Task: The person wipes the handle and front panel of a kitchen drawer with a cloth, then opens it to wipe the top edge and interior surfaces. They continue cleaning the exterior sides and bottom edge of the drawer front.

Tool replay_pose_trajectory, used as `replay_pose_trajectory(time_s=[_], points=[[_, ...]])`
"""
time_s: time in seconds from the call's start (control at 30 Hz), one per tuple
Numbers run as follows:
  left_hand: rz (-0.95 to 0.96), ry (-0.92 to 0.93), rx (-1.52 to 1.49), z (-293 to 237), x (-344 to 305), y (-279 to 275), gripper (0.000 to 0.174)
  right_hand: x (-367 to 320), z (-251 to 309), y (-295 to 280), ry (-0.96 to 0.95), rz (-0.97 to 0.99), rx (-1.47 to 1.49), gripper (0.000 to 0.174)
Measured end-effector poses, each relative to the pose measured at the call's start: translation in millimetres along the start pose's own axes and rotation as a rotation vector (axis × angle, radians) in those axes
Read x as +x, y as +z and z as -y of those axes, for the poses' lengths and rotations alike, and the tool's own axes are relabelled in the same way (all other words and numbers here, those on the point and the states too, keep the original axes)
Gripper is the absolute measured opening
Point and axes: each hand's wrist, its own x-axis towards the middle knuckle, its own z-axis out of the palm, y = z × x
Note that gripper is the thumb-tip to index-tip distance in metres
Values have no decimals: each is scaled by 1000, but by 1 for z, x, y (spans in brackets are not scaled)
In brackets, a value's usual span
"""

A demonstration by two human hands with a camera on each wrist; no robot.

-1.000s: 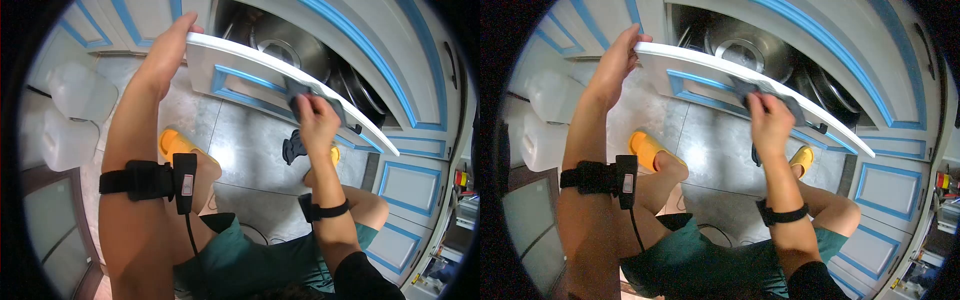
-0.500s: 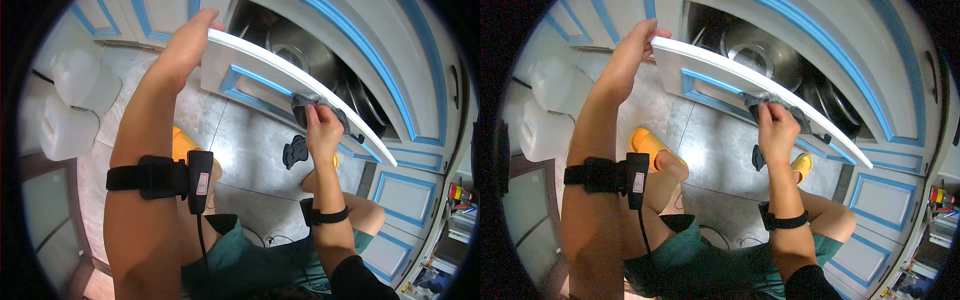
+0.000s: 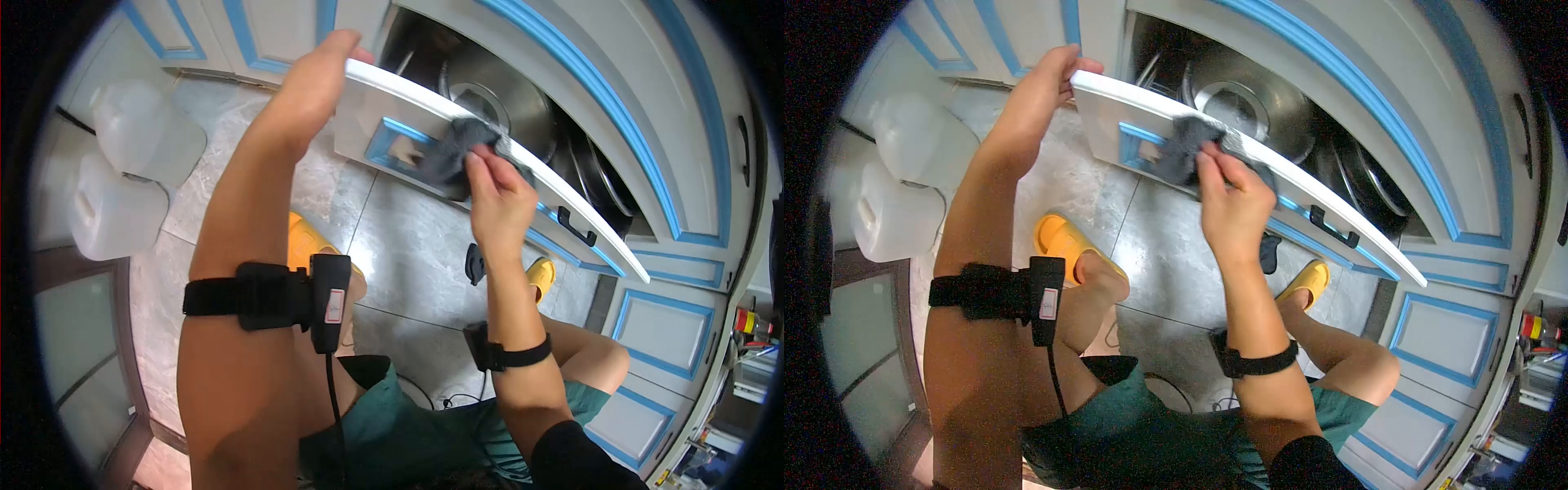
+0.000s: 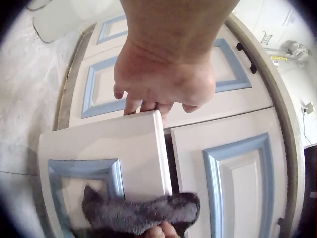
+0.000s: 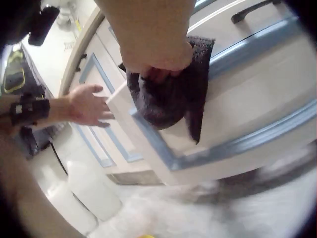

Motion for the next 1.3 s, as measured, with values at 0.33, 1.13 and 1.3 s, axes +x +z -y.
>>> replay_pose_trajectory(time_s=[0.33,1.13,1.3], points=[[44,-69,-127,-5,1,1,44,13,33,79,-262,110,-108,12],[-33,17,274,-5,-2,19,58,2,-20,-71,113,-119,-217,45],[10,102,555,0,15,24,58,-11,-19,-1,-281,-169,-133,25]])
